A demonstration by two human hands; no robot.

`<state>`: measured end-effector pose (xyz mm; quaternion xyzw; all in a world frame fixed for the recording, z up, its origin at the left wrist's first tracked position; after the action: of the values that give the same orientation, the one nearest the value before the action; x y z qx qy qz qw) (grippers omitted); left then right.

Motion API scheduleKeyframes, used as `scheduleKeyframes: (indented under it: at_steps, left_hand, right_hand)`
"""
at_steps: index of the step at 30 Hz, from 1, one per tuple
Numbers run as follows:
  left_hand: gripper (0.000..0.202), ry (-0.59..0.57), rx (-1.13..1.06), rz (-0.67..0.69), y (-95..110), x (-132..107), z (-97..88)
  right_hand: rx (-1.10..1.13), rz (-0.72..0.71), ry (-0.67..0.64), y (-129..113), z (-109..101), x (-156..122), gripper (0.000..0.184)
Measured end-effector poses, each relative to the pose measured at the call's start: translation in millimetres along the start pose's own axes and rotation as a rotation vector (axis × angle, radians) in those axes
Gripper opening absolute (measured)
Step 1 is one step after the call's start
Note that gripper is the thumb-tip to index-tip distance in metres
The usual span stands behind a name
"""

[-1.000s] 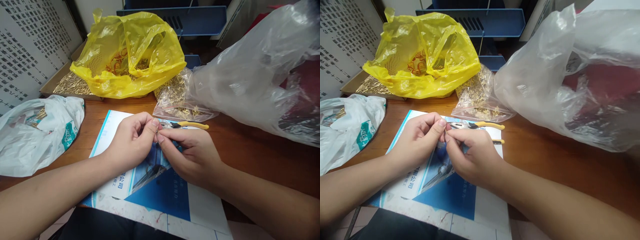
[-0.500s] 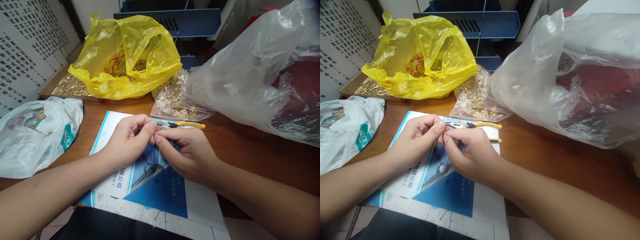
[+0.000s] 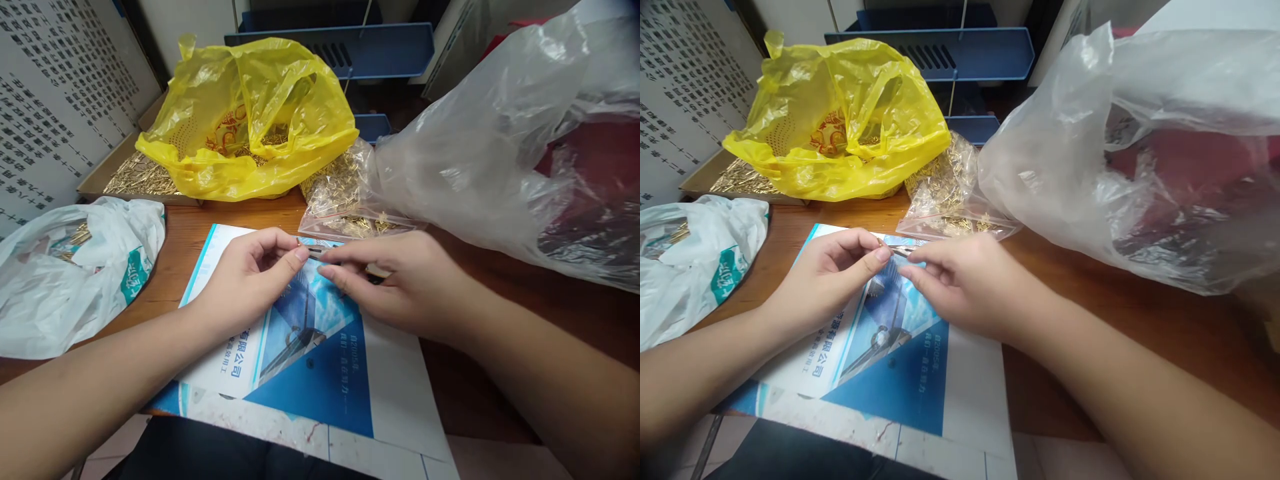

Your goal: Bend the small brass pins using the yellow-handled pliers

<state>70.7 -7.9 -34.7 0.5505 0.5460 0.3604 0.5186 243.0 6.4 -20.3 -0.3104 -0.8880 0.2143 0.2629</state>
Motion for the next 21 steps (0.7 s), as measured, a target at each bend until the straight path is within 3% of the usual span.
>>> scheduleKeyframes:
  at_steps: [2,5,9,14,21]
  left_hand:
    - [0.018,0.046,0.131,0.024,0,1,-4.9]
    - [0.015,0.073,0.345,0.039,-2,3,-8.8]
    - [0.012,0.158,0.586,0.106,0,3,-10.0]
    - [0.014,0.17,0.567,0.034,-3,1,-10.1]
    - [0.015,0.144,0.56,0.015,-7,3,-10.4]
  right_hand:
    - [-0.143,0.009,-0.011,5,-9,0,0.02]
    - [-0.313,0.056,-0.176,11,-12,0,0.026]
    - [-0.387,0.132,-0.271,15,-11,0,0.023]
    - [-0.487,0.181,-0.302,21,-11,-3,0.031]
    - [-0.635,0.13,-0.327,24,-8,-8,0.018]
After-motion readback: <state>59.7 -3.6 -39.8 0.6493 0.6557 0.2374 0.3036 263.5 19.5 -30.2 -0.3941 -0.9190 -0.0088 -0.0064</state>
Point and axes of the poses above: each hand's wrist, its own x-axis towards the middle knuckle, its own z-axis out of the palm, y = z × x, the point moved 4 cm from there along x, towards the middle knuckle, and after that the axes turned 9 degrees about -z, right-handed, at the moved point
